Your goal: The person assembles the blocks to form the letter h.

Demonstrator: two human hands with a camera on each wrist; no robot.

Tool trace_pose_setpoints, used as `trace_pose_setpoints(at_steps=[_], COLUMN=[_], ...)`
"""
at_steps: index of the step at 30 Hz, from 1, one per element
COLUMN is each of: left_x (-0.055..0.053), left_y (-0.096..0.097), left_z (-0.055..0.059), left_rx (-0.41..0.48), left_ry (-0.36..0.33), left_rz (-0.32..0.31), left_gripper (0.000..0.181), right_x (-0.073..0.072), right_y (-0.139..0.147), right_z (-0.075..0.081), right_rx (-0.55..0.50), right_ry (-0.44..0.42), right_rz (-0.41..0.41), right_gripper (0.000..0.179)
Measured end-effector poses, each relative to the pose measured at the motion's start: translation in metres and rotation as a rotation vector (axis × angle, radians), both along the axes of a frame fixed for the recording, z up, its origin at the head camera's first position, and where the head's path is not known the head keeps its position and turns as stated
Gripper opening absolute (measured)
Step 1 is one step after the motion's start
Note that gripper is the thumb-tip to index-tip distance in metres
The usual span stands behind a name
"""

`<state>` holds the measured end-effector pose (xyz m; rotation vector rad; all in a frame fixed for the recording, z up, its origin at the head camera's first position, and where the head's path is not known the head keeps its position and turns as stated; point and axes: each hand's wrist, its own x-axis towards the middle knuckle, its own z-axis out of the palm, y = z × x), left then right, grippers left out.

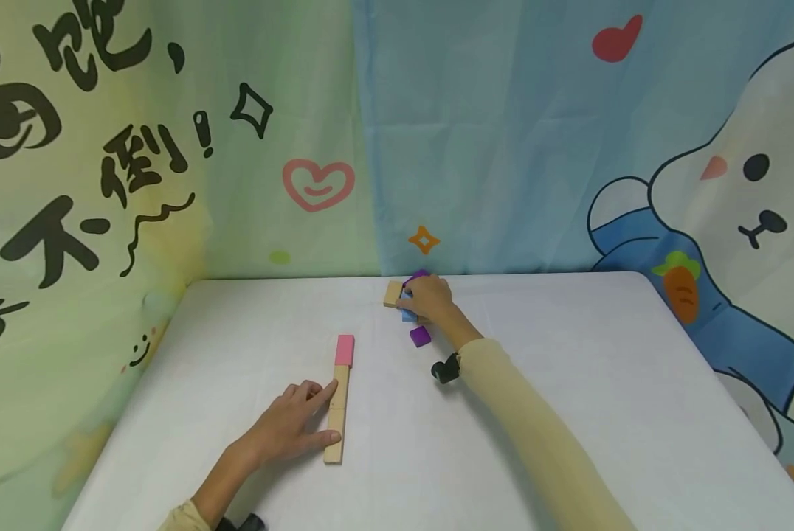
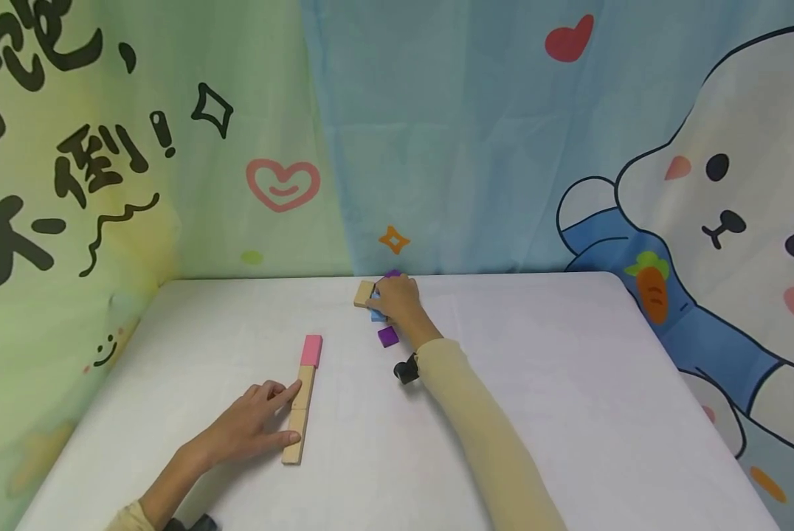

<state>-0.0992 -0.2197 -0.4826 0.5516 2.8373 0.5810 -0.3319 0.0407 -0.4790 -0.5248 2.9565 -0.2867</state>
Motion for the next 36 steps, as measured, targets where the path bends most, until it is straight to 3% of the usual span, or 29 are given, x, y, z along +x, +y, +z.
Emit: trace_pose_setpoints(at_steps=[7,16,19,22,28,36], left_x=[0.001,0.000,0.000,-0.001,0.000,-0.001], left_y=[0.001,0.000,-0.001,-0.001,0.000,-0.001], left_z=[0.000,0.000,0.000,0.000,0.000,-0.001], left_rx=[-0.011,-0.022,-0.024,-0.019,-0.012,-0.020], left_ry=[-0.014,0.000,0.007,0.014,0.032,0.028], left_rz=[0.002,0.003,0.002,0.001,-0.014,-0.002], left_gripper=[0.083,0.082,0.082,0.082,0.081,0.082], right_x=[0.005,0.011,0.011,0.012,0.019,0.030], right_y=[-0.002,0.001,-0.001,-0.005,-0.020,-0.048], right_z=[0.000,0.010,0.009,0.005,-0.005,-0.013], right_rx=[-0.108,-0.378,-0.464,-0.517,-0.510,-0.559], right_ry=[-0.021,-0.028,-0.016,-0.012,-0.026,-0.063], right_rz=[-0.030,-0.046,-0.006,0.086,0.239,0.295], right_gripper=[0.033,0.035,0.036,0.033,0.029,0.031])
